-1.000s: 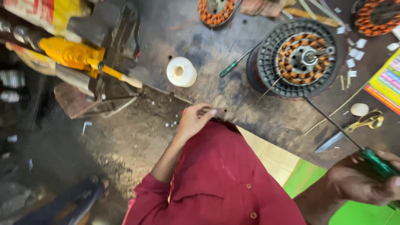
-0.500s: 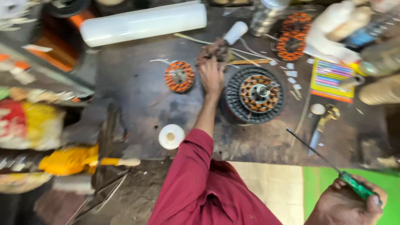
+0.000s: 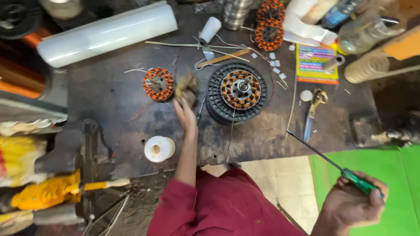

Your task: The person uses a screwdriver to adjust components on a motor stator, then moves to a different workbench to work on a motor rotor. They use a screwdriver to tighten connections on the rotor's wiring and then connect a red wire to a power source.

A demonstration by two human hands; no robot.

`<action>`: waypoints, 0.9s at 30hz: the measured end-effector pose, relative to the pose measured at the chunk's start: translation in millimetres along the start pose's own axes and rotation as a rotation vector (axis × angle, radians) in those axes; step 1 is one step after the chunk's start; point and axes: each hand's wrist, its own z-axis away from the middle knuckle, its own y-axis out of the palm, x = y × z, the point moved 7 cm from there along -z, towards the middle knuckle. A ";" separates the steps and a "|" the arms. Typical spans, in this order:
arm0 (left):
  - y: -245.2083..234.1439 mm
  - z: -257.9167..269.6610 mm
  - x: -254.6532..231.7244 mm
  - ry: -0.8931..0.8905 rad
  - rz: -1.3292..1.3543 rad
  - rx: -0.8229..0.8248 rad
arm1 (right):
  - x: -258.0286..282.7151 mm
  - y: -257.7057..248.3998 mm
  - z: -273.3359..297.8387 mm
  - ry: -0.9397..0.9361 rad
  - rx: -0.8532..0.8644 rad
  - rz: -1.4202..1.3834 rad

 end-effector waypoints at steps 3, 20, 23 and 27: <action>-42.9 73.5 10.9 -0.224 0.281 0.013 | -33.8 22.4 -28.9 0.133 0.117 -0.152; -96.6 337.0 -116.7 -0.133 1.455 -0.380 | -161.1 104.4 96.9 0.992 1.630 0.155; -114.6 351.3 -113.5 0.091 1.214 -0.484 | -174.7 75.3 125.0 1.010 1.966 0.292; -128.1 366.8 -74.5 -0.072 1.072 -0.592 | -203.1 50.8 155.5 1.288 2.012 0.440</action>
